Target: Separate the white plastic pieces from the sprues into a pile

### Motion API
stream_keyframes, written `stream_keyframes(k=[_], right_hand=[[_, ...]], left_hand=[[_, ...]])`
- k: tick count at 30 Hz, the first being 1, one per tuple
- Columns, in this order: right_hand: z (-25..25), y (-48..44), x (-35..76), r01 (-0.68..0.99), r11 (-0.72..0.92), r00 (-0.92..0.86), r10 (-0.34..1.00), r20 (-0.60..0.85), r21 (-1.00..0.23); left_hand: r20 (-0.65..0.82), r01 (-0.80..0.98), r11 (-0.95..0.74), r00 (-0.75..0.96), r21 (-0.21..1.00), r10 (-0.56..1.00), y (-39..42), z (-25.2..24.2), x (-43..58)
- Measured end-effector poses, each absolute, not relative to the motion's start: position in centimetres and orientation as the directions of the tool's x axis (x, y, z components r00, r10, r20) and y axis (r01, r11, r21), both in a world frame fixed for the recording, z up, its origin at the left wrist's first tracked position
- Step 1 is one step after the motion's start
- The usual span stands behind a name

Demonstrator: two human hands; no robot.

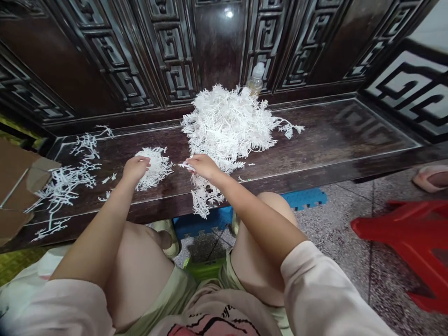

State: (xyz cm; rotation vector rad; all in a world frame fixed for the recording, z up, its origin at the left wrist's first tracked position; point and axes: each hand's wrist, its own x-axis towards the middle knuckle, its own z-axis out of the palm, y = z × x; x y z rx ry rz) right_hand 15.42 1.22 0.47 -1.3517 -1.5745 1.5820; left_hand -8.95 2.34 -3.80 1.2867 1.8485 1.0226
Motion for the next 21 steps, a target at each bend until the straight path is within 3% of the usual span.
stream_keyframes(k=[2,4,6,8,14,21], right_hand=[[0.7,1.5,15.5,0.173,-0.256,-0.311,0.902,-0.299,-0.951],[1.0,1.8,15.6,0.098,-0.320,-0.258,0.906,-0.334,-0.942],[1.6,1.9,15.7,0.038,-0.370,-0.240,0.898,-0.368,-0.928],[2.0,1.9,15.9,-0.015,-0.402,-0.243,0.889,-0.387,-0.915],[2.1,1.9,16.0,-0.153,-0.412,-0.270,0.892,-0.364,-0.898],[2.0,1.6,15.7,-0.094,-0.377,-0.279,0.898,-0.339,-0.921]], left_hand=[[-0.075,0.496,0.184,-0.230,0.849,0.970,2.3,-3.0,-6.6],[-0.132,0.510,0.130,-0.032,0.850,0.991,1.7,-1.9,-3.9],[-0.199,0.447,0.085,0.216,0.891,0.956,0.6,-0.7,-1.3],[-0.200,0.388,0.064,0.321,0.919,0.926,-0.6,0.2,0.6],[-0.074,0.383,0.005,0.166,0.924,0.983,-2.2,1.4,1.6],[-0.002,0.495,-0.068,0.140,0.866,0.990,-2.1,1.5,1.4]])
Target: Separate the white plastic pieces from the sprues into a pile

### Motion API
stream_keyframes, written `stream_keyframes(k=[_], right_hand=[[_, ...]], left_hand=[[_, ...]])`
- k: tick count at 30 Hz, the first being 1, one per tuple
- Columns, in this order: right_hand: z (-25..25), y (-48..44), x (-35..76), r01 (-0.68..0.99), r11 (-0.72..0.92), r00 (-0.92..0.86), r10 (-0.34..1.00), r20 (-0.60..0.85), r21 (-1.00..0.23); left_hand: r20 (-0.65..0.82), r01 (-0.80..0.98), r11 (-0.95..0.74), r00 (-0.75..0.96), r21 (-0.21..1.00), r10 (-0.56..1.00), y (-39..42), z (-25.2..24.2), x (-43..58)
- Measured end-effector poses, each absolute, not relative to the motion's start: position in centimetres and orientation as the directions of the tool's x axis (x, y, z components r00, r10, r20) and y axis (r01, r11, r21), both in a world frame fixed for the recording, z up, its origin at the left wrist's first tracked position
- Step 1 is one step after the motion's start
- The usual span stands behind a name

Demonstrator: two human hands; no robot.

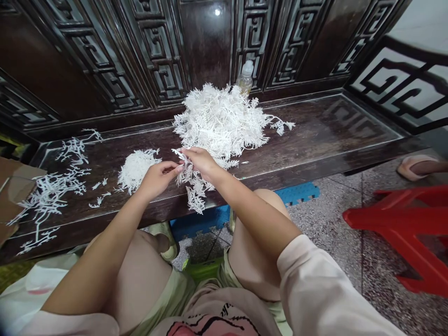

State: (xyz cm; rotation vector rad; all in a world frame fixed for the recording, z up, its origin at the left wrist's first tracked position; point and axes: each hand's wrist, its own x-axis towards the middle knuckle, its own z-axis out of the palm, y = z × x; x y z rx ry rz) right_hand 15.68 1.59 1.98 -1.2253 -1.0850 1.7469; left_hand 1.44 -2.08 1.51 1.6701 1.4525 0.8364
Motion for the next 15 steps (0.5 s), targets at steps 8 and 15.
stream_keyframes(k=[8,15], right_hand=[[3.0,1.0,16.5,0.105,-0.314,-0.472,0.820,-0.325,-0.943],[1.4,1.2,15.9,0.237,-0.178,-0.488,0.829,-0.275,-0.955]], left_hand=[[0.025,0.617,-0.067,0.077,0.784,0.997,-1.5,0.9,0.7],[0.058,0.709,-0.098,0.081,0.699,0.995,-1.5,0.9,0.5]])
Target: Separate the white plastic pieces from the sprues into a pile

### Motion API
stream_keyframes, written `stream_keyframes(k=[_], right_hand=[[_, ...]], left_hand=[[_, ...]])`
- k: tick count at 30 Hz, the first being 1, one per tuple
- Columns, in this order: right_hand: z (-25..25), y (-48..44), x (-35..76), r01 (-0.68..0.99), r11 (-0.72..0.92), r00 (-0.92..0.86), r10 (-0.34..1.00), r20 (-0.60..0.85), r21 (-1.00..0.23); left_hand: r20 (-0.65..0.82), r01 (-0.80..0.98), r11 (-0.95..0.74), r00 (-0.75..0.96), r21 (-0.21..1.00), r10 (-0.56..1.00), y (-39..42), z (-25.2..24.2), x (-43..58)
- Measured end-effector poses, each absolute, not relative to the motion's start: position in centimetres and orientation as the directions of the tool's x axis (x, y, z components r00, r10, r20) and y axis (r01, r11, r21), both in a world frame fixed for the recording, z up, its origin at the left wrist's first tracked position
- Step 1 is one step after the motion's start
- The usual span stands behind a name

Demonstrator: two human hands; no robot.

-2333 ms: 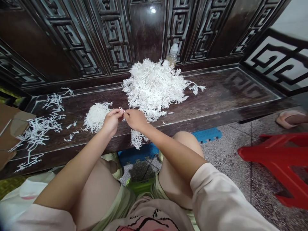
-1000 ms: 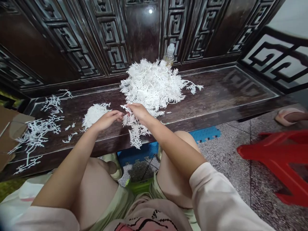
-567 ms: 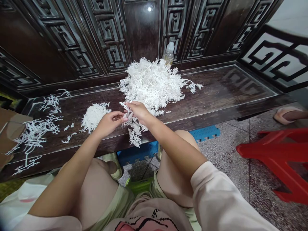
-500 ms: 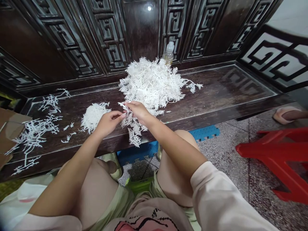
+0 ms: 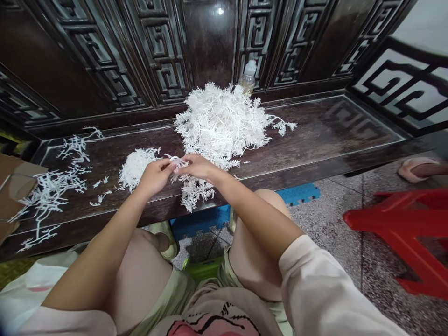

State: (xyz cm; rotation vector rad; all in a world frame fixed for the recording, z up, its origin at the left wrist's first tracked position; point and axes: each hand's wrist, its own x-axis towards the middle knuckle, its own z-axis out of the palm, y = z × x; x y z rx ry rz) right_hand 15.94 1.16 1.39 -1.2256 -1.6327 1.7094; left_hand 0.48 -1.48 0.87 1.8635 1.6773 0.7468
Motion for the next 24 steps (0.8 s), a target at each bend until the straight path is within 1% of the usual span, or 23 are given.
stream_keyframes(k=[3,5,10,14,16,20,24], right_hand=[[0.5,1.4,15.8,0.319,-0.154,-0.397,0.875,-0.279,-0.935],[0.2,1.6,15.9,0.348,-0.119,-0.393,0.882,-0.259,-0.930],[0.1,1.6,16.0,0.424,-0.054,-0.384,0.894,-0.233,-0.904],[0.9,1.3,16.0,0.505,0.001,-0.394,0.890,-0.230,-0.863],[1.4,1.1,16.0,0.532,0.004,-0.395,0.886,-0.244,-0.847],[1.9,1.1,15.7,0.525,-0.013,-0.407,0.874,-0.265,-0.851],[2.1,1.3,15.7,0.487,-0.061,-0.383,0.881,-0.277,-0.871]], left_hand=[[0.125,0.785,-0.168,0.116,0.597,0.985,-1.4,0.6,0.3],[0.135,0.792,-0.193,0.141,0.579,0.981,-1.4,0.4,0.3],[0.098,0.722,-0.230,0.220,0.652,0.971,-1.5,0.6,0.6],[0.063,0.734,-0.202,0.213,0.648,0.975,-1.4,0.9,0.4],[0.069,0.737,-0.199,0.203,0.646,0.977,-1.3,1.1,0.1],[0.146,0.725,-0.260,0.218,0.638,0.965,-1.2,1.2,0.0],[0.137,0.688,-0.241,0.204,0.685,0.969,-0.5,1.5,-0.2]])
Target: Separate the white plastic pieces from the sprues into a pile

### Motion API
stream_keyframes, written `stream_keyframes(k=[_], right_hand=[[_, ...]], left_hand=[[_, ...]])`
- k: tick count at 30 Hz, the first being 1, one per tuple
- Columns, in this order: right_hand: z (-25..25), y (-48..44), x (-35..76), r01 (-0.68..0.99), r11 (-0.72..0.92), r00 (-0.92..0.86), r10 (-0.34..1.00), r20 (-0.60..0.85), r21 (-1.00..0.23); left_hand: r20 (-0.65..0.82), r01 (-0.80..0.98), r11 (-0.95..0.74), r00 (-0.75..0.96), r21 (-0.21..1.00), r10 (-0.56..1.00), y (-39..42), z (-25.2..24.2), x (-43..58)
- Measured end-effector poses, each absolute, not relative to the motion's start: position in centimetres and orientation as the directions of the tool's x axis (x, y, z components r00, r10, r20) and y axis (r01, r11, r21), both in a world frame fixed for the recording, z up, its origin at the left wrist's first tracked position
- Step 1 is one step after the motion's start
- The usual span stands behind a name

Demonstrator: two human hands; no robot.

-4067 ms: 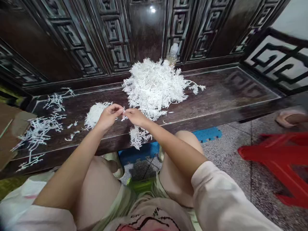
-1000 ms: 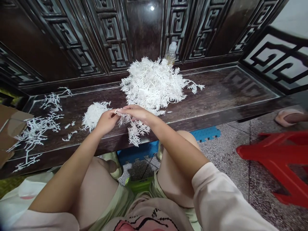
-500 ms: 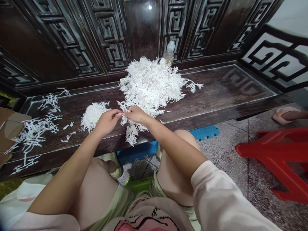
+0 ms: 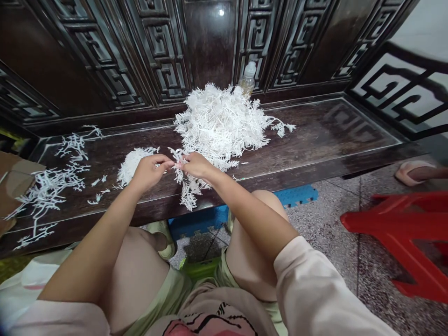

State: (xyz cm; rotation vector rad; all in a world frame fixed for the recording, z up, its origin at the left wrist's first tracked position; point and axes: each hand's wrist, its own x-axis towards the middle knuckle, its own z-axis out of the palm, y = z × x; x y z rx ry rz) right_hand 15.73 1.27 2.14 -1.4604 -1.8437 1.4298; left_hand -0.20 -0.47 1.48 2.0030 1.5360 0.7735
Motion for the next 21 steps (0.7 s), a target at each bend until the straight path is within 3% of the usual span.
stream_keyframes(k=[2,5,7,12,18,21], right_hand=[[2.4,1.1,16.2,0.477,-0.082,-0.400,0.866,-0.299,-0.875],[2.7,0.6,17.7,0.449,-0.075,-0.460,0.835,-0.302,-0.891],[2.8,0.5,18.6,0.423,-0.081,-0.437,0.854,-0.282,-0.902],[2.5,1.0,18.7,0.378,-0.150,-0.402,0.862,-0.308,-0.913],[1.8,1.0,16.2,0.311,-0.175,-0.488,0.814,-0.315,-0.934],[1.3,1.0,15.7,0.324,-0.199,-0.458,0.822,-0.338,-0.925]], left_hand=[[0.181,0.709,-0.195,0.097,0.678,0.979,0.2,1.5,-1.9],[0.316,0.744,0.007,-0.292,0.668,0.903,0.9,1.1,-6.8],[0.322,0.738,0.119,-0.426,0.664,0.845,1.0,0.3,-10.3],[-0.011,0.814,0.257,-0.294,0.521,0.956,0.6,-2.5,-13.0],[-0.127,0.869,0.265,-0.233,0.417,0.964,1.3,-4.1,-11.6],[-0.131,0.886,0.334,-0.308,0.322,0.942,1.5,-3.9,-10.6]])
